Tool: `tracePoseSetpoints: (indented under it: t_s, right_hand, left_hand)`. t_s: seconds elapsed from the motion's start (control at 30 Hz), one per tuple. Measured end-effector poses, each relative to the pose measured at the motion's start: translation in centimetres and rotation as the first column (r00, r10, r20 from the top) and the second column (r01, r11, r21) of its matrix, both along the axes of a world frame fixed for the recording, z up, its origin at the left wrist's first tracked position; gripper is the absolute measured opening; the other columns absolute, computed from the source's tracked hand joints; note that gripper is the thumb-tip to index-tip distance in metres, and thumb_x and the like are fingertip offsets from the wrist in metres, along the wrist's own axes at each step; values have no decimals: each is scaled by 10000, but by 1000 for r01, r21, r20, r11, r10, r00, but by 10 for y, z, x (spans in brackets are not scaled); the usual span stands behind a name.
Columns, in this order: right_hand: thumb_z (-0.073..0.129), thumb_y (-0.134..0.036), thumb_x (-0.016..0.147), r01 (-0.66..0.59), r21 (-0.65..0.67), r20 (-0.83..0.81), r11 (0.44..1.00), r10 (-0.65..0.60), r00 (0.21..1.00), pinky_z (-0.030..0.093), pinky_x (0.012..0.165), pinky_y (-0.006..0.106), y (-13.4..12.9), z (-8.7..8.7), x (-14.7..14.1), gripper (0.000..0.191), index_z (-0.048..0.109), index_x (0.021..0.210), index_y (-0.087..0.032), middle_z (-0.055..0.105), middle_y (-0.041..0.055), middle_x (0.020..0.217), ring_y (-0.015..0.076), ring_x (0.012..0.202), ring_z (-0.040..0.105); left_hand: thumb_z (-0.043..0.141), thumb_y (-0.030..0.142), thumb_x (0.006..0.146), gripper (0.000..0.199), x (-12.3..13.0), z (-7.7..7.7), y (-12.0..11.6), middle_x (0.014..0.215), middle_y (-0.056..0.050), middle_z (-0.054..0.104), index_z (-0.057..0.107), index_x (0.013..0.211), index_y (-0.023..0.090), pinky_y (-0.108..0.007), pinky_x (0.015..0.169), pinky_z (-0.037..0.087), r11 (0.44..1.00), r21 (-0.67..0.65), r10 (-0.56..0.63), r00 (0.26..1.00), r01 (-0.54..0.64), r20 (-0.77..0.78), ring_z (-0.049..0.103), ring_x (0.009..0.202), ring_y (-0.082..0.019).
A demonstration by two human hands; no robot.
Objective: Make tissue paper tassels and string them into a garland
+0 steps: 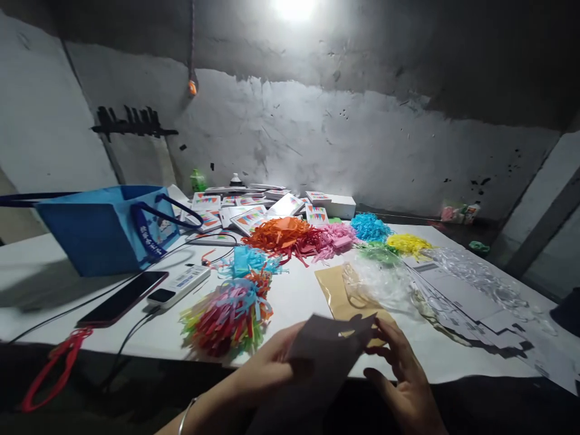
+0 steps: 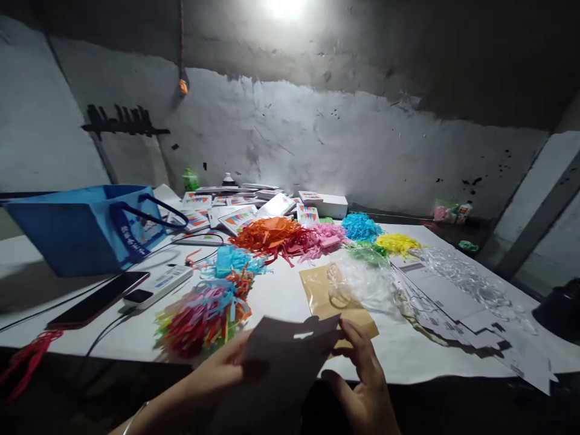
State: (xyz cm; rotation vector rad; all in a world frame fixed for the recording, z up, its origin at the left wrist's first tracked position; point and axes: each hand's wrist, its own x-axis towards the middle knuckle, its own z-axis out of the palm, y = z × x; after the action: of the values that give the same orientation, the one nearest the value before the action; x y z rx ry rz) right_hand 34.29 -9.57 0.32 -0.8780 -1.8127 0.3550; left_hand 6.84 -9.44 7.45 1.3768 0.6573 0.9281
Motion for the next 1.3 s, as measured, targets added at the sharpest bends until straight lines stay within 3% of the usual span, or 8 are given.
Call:
tracePoseSetpoints:
  t_s: [0.1,0.23,0.33,0.5,0.7,0.8,0.97,1.3]
  right_hand:
    - [563,-214,953,72,67,62,995,-77,995,635,678,272,-4,-14,-18,510,460,1446,-294,606,89,1246,150,767,695]
    - [625,-250,928,301,372,153,878,-378,913,597,827,461,-13,-3,-28,500,534,1417,-294,615,129,1250,308,1036,658]
    - [675,-252,904,258,558,203,789,-431,879,558,836,473,-12,14,-36,460,595,1350,-327,671,96,1145,301,1010,658]
    - [511,-239,977,163,282,72,945,-190,979,551,786,424,-4,19,-47,204,696,1048,-283,634,92,1042,256,975,626]
    - [477,-264,1012,172,-35,-414,984,-171,894,544,575,239,-10,-5,-35,65,541,1022,-271,652,25,886,148,723,644]
    - [463,-173,995,117,-2,-230,993,-115,966,549,561,275,-16,-17,-34,246,542,1194,-294,646,8,805,146,624,615]
    - [510,-84,944,97,234,156,967,-136,978,566,761,424,-13,-20,-38,493,523,1416,-223,691,122,1002,254,908,655]
    - [513,-65,948,-33,214,145,976,2,989,572,677,358,-4,-16,-35,511,521,1427,-244,723,98,990,230,883,671]
  left_hand:
    - [734,446,825,475,-8,-3,-18,1323,-93,671,714,1246,227,-453,1075,402,997,-36,-64,993,61,-100,552,1244,-367]
    - [777,515,771,573,-12,-28,-22,1228,-112,718,706,1254,215,-442,1024,442,945,-324,-45,999,50,23,614,1170,-358]
    - [825,480,731,589,-6,-43,-20,1122,-112,756,714,1235,196,-434,1018,444,893,-440,-58,994,95,97,657,1105,-337]
    - [838,430,732,553,4,-47,-16,1118,-110,762,727,1209,173,-413,1003,453,865,-481,-82,986,142,143,672,1091,-327]
    - [849,327,712,462,4,-49,-10,1026,-141,790,769,1116,118,-348,893,522,758,-651,106,979,34,175,718,1022,-320]
    - [836,294,722,404,4,-56,-7,979,-153,797,782,1069,94,-349,879,532,733,-679,140,968,39,207,728,1002,-329]
    - [851,311,695,350,8,-68,-3,930,-157,801,810,962,89,-344,818,547,733,-679,163,957,45,240,754,856,-306]
    - [850,295,707,447,9,-52,0,1115,-152,769,776,1116,129,-410,1035,454,753,-640,51,957,152,286,689,1102,-350]
